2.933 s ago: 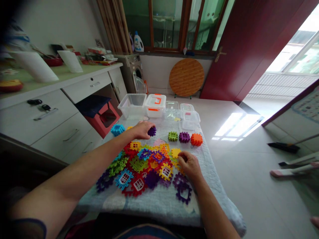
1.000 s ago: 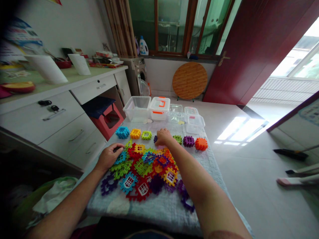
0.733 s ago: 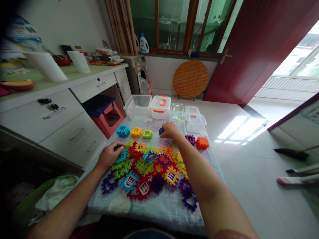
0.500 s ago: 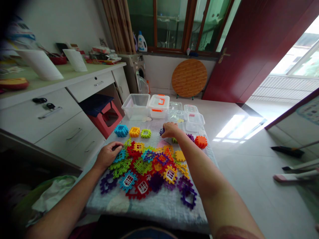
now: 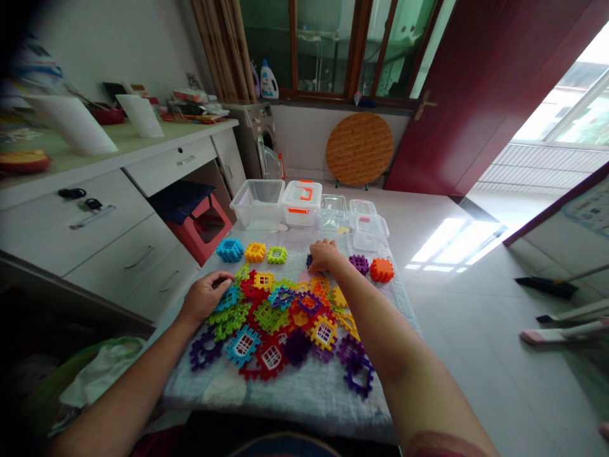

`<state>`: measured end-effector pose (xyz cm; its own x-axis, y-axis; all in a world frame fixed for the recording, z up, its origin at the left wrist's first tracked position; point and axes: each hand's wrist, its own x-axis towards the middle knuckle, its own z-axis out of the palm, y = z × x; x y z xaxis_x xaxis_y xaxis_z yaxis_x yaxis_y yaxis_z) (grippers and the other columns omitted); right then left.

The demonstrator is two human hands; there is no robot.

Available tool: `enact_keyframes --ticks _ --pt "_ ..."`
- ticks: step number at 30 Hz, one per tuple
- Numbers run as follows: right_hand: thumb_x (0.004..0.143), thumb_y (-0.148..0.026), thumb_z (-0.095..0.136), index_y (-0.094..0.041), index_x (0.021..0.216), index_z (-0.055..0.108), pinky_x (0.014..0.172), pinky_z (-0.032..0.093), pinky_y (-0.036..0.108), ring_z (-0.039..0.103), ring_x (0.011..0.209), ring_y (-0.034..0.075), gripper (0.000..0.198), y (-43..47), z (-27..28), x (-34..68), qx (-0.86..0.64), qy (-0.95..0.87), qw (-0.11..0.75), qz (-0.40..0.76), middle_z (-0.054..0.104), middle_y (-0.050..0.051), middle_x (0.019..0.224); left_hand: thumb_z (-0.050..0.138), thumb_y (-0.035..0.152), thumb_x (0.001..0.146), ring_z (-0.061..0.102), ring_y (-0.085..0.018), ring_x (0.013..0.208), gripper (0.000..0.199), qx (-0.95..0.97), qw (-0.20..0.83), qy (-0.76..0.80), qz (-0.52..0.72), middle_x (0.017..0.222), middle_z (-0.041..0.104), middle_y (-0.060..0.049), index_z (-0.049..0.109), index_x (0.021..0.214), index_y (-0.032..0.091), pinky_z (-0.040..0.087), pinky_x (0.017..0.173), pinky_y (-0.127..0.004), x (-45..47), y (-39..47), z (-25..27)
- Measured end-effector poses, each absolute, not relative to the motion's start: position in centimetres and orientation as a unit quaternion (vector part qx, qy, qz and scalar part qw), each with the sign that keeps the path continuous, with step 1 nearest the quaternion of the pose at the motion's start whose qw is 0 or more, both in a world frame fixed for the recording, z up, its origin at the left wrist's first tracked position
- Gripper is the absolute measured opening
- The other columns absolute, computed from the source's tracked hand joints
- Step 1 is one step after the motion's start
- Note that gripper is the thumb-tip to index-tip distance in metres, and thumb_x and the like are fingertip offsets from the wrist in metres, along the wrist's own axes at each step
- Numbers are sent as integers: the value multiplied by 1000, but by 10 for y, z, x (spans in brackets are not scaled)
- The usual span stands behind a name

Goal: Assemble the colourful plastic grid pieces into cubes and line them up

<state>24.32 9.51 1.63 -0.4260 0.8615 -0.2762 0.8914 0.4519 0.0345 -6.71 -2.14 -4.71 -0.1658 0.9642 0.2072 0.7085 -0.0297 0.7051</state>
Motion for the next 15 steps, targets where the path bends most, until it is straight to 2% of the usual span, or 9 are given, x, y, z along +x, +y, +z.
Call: enact_keyframes --ticks 15 --pt "65 -39 73 -14 113 67 92 40 46 54 110 36 54 93 13 246 509 851 120 -47 65 19 117 51 46 79 67 -24 89 33 631 172 663 365 93 74 -6 69 88 20 50 89 -33 -70 -19 -53"
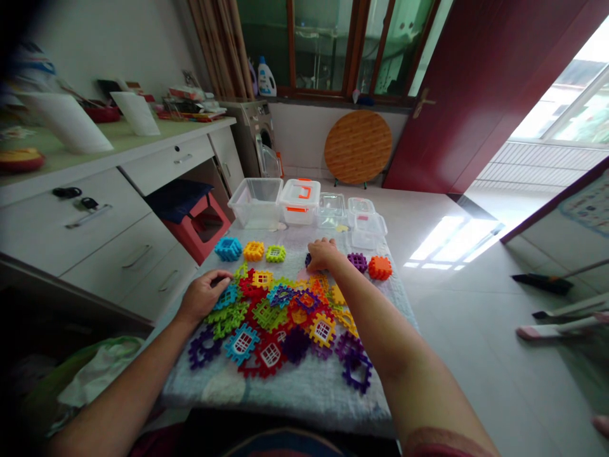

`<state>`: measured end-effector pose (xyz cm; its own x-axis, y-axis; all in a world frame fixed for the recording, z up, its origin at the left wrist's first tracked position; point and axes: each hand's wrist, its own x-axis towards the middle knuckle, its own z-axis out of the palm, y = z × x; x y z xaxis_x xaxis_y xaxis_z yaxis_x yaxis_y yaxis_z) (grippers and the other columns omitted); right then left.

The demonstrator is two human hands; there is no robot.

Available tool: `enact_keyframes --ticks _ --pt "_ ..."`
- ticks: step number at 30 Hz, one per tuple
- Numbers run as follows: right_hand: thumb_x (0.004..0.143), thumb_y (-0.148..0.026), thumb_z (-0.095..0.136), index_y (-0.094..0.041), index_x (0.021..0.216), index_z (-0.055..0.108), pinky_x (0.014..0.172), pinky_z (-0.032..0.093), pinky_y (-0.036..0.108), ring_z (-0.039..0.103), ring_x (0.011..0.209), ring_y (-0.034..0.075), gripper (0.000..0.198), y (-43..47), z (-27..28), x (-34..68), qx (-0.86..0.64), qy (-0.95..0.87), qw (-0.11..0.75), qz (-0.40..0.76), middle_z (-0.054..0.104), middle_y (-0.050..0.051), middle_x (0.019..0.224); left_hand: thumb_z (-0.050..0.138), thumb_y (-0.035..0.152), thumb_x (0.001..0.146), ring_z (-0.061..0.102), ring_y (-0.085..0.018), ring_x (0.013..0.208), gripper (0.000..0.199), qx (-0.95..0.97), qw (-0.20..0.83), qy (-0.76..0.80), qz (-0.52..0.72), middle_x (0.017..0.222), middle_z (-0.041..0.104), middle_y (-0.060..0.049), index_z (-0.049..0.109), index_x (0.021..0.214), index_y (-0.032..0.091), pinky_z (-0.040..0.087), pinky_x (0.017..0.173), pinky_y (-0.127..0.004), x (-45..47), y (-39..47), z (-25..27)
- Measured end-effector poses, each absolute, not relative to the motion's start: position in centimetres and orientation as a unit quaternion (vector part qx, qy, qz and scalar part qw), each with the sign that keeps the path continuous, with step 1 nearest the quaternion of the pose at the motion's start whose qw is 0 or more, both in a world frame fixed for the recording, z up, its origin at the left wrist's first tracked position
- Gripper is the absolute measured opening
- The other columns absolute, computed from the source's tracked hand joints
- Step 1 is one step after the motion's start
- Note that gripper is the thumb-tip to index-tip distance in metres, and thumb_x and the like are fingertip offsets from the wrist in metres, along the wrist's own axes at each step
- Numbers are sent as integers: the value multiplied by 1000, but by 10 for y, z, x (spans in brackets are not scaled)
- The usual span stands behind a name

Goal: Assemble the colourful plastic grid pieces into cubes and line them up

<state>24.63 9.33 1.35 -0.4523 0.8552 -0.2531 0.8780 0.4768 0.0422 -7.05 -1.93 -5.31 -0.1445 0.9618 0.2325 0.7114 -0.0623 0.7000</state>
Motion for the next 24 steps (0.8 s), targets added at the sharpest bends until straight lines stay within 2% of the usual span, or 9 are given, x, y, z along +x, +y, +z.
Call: enact_keyframes --ticks 6,10,14,17,24 --pt "69 -41 72 -14 117 63 94 39 49 52 113 37 56 87 19 248 519 848 103 -45 62 20 121 52 46 78 67 -23 85 33 630 172 661 369 91 74 -6 69 87 19 51 89 -33 -71 -20 -53" --pt "78 -42 67 -16 123 59 95 40 47 53 115 34 53 67 29 252 540 839 -7 -69 60 17 125 52 46 78 68 -22 83 33 629 173 661 372 89 74 -5 69 87 19 52 86 -32 -71 -20 -53" --pt "84 -33 65 -17 112 63 92 45 37 60 104 25 33 29 37 259 475 858 -106 -165 67 11 112 53 46 77 68 -23 83 33 630 171 661 370 89 74 -5 70 86 19 52 86 -31 -70 -20 -52" --pt "85 -30 65 -18 109 65 91 47 36 62 101 22 26 -1 36 264 433 868 -128 -207 69 10 109 53 45 76 68 -23 84 32 630 167 660 374 89 75 -6 70 85 19 52 88 -31 -69 -20 -52" --pt "83 -20 66 -17 111 64 101 44 42 57 113 23 28 -36 29 269 418 867 -154 -224 66 11 118 53 44 76 68 -22 84 32 628 166 661 376 91 75 -6 70 86 19 52 89 -32 -71 -19 -55"
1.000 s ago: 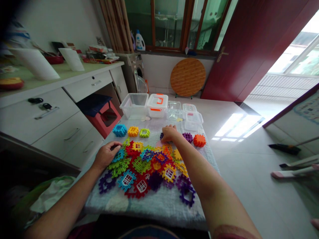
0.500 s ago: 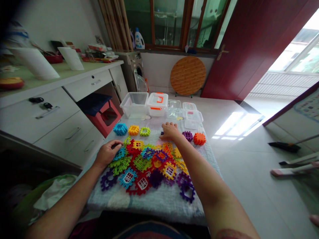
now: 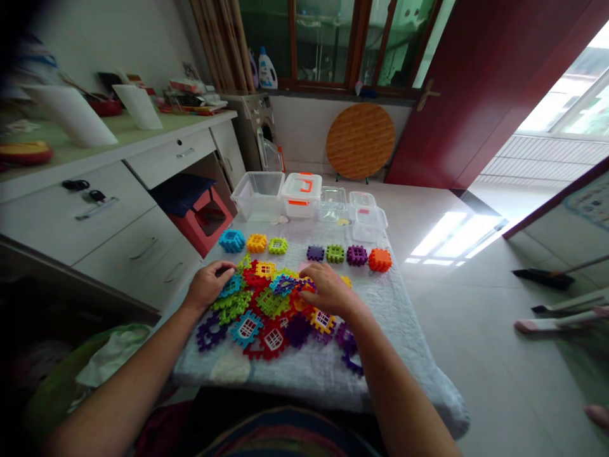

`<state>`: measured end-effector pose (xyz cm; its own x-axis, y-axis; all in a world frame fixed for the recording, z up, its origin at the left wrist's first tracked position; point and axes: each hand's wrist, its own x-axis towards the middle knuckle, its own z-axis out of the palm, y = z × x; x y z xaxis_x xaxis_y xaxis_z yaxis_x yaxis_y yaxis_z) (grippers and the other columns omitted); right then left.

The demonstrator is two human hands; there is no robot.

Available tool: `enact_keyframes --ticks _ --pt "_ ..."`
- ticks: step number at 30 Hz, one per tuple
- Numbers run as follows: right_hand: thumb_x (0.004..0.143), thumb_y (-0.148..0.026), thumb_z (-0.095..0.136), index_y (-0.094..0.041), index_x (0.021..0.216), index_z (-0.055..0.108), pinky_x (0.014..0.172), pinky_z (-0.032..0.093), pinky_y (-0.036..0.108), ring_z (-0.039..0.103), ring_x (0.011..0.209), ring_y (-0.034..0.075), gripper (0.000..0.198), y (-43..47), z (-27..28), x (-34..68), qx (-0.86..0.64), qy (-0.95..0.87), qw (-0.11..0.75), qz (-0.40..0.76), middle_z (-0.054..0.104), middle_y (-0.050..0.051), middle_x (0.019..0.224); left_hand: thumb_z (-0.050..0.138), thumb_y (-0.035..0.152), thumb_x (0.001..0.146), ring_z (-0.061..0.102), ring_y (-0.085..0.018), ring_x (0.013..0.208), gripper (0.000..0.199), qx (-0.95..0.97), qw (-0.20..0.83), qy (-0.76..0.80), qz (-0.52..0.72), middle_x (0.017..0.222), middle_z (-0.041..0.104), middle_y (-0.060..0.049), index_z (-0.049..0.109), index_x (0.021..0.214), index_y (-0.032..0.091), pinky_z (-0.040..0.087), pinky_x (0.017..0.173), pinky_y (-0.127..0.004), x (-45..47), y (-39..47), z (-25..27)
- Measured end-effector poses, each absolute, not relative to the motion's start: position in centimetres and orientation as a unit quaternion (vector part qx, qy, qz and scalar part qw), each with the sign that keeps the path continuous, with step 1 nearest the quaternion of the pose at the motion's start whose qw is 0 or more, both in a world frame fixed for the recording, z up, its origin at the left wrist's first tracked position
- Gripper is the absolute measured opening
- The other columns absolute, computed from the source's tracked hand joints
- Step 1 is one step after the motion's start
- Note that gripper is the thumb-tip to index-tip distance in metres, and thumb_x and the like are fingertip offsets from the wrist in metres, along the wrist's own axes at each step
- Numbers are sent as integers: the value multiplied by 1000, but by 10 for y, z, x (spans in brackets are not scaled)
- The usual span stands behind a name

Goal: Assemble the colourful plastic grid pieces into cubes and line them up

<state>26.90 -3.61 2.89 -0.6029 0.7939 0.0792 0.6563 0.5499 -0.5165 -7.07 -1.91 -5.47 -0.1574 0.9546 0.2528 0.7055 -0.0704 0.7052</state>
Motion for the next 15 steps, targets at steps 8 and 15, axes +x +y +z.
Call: enact_keyframes --ticks 8,15 --pt "80 -28 69 -18 125 60 102 40 44 51 118 27 47 -43 7 245 -429 -867 166 191 65 12 123 53 43 77 68 -21 83 31 627 168 660 379 90 75 -5 70 87 19 52 87 -31 -70 -21 -53" --pt "84 -27 65 -21 112 67 97 39 40 57 106 24 28 -46 5 230 -433 -867 170 176 69 9 110 54 42 78 68 -21 86 30 624 173 658 385 90 75 -4 71 89 19 52 86 -30 -70 -22 -51"
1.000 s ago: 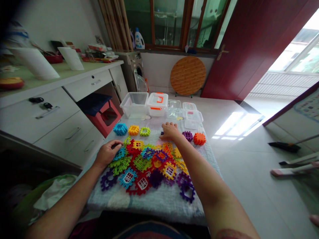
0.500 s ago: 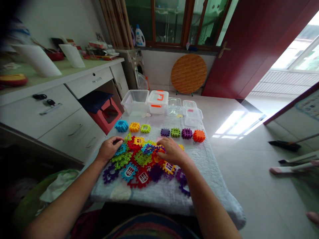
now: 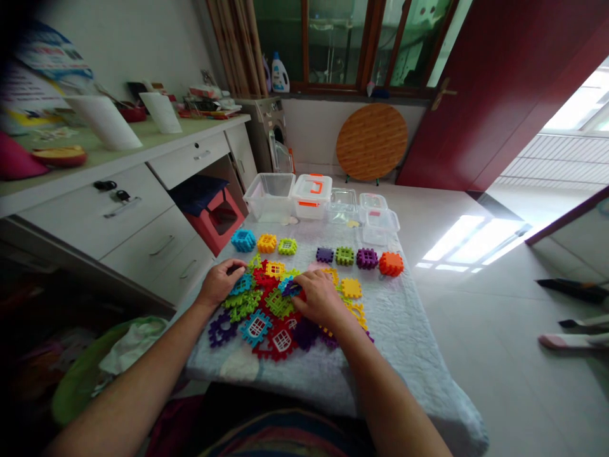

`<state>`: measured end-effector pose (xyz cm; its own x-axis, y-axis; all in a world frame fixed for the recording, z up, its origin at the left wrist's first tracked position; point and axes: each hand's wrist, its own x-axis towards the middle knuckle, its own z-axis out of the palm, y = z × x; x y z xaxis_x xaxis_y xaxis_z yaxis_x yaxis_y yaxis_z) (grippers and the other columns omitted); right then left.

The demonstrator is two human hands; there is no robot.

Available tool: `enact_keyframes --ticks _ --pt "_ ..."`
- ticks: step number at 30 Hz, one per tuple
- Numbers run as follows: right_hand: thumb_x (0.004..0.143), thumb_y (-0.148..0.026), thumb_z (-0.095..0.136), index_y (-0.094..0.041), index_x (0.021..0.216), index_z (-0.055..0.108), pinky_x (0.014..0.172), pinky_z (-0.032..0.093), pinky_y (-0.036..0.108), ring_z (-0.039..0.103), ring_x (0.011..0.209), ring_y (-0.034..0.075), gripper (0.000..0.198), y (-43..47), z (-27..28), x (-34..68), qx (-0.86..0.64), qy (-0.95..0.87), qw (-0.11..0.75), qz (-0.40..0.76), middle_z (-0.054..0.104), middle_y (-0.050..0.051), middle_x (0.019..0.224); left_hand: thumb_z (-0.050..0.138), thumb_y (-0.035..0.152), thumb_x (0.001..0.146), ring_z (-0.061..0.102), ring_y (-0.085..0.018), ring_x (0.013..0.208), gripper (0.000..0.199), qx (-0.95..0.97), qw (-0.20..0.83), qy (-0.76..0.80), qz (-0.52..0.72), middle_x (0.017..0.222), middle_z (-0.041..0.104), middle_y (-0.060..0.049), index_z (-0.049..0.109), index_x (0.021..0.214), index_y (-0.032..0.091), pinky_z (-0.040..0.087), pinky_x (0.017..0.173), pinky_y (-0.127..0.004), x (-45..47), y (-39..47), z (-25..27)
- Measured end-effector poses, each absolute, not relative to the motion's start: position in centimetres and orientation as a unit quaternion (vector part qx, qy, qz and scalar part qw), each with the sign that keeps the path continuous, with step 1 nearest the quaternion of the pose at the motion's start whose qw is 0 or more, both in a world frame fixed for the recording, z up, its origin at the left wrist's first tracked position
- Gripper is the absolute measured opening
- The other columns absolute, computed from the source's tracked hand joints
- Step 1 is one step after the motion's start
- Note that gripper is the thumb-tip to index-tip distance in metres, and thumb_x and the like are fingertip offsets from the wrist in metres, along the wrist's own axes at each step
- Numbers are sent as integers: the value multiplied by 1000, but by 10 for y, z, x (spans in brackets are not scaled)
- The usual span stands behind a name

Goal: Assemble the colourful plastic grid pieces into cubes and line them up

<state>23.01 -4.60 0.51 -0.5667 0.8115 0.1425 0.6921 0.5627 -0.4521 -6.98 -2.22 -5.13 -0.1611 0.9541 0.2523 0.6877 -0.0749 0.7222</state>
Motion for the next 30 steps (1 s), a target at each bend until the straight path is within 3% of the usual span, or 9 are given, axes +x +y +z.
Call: enact_keyframes --ticks 6,13,18,22,25,30 --pt "97 -31 51 -20 107 66 92 38 36 58 97 21 22 -46 2 234 -432 -858 212 182 69 7 98 54 42 77 68 -22 88 32 622 185 655 388 95 75 -5 71 92 19 52 88 -32 -68 -23 -48" --pt "97 -28 45 -18 82 64 71 38 27 56 76 17 27 -41 5 237 -493 -814 232 204 63 4 78 54 43 76 68 -23 86 32 622 184 657 384 92 75 -6 71 89 18 52 89 -33 -67 -23 -48" --pt "97 -30 45 -19 68 63 80 35 33 54 82 19 36 -45 3 240 -531 -807 219 139 62 5 79 55 43 75 68 -22 84 32 617 190 660 384 91 75 -5 71 87 19 52 89 -33 -67 -23 -47" --pt "91 -39 55 -20 71 66 89 33 39 51 93 24 29 -48 -2 238 -578 -781 227 63 62 8 87 55 43 74 68 -22 83 31 612 193 662 388 90 76 -5 71 86 19 53 88 -33 -66 -24 -45" --pt "87 -36 58 -20 81 67 92 33 42 49 100 27 19 -51 -1 234 -586 -772 243 33 62 10 96 55 42 74 68 -22 83 30 611 193 662 390 90 76 -4 71 85 20 53 88 -33 -66 -24 -45" --pt "86 -31 59 -23 94 66 95 33 42 48 105 27 13 -60 12 218 -471 -841 251 89 65 7 105 56 42 75 69 -22 83 30 611 192 661 391 88 76 -5 71 85 19 53 86 -32 -66 -23 -46"
